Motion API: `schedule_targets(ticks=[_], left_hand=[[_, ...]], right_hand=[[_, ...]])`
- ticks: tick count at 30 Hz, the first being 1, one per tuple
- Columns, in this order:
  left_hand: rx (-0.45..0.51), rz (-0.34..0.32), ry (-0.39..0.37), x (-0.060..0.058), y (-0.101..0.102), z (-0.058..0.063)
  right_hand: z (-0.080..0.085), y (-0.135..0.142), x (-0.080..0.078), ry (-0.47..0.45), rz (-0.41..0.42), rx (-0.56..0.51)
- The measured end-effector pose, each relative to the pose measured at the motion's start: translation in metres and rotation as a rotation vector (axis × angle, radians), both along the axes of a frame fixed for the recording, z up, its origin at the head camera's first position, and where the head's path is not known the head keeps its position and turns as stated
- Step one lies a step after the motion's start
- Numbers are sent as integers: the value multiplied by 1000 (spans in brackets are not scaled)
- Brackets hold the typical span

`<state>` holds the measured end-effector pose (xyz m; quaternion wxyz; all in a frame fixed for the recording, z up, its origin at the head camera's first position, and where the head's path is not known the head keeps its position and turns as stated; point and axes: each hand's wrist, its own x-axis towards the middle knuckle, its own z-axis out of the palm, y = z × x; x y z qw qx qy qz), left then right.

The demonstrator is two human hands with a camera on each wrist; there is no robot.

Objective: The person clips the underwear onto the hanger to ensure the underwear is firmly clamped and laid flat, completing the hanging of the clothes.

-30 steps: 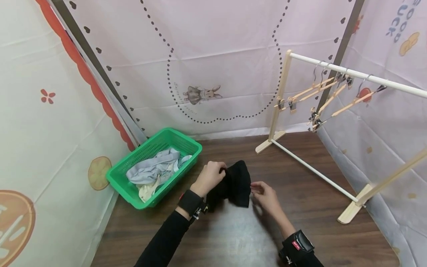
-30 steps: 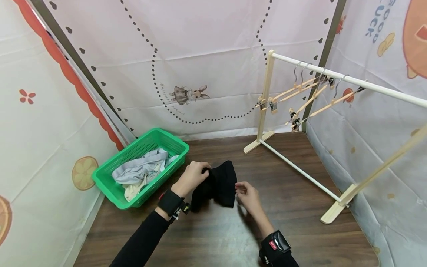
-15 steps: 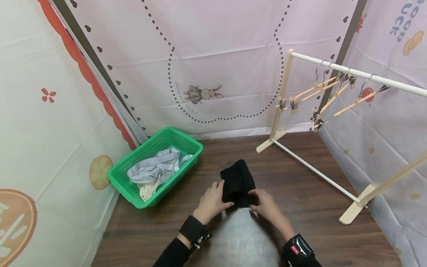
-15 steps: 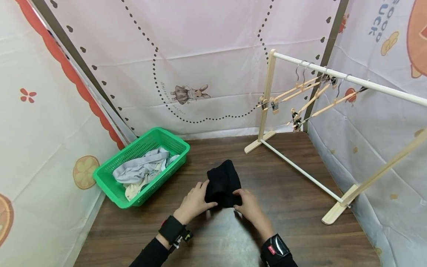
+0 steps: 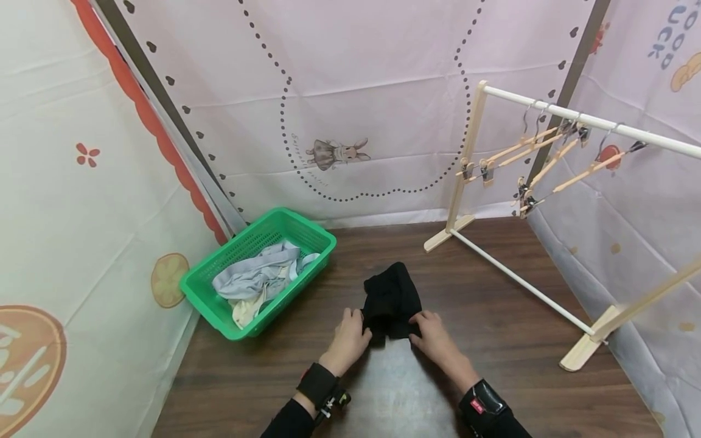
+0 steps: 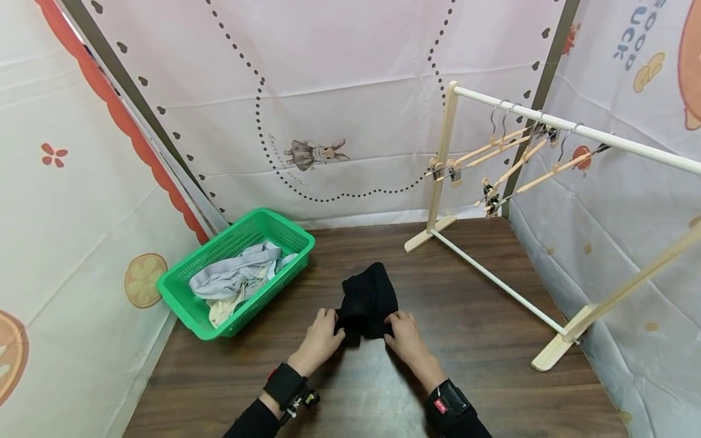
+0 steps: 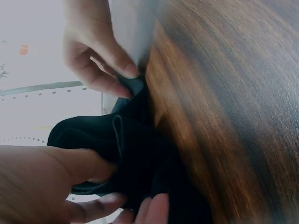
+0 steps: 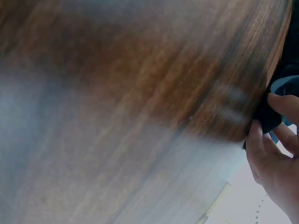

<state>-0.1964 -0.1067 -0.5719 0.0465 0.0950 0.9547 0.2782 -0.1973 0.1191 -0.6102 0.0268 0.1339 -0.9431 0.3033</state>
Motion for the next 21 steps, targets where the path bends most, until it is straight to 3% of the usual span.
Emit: schedule_targets(ticks=[4,9,12,15,21], left_hand=[[-54,8,-14,-3,0,-3],[-93,29,83,-7,-10,0],[-133,99,138,-11,-22,13],[-184,166,214,-16,-37,30],[-214,203,350,-25,-72,64]], right_hand=[[2,2,-1,50,-9,-49],[14,6,-6,192,-33,-105],[25,13,-10,247,-67,-108],[39,22,-12,234,-104,-117],[66,42,-7,181,-144,-157]])
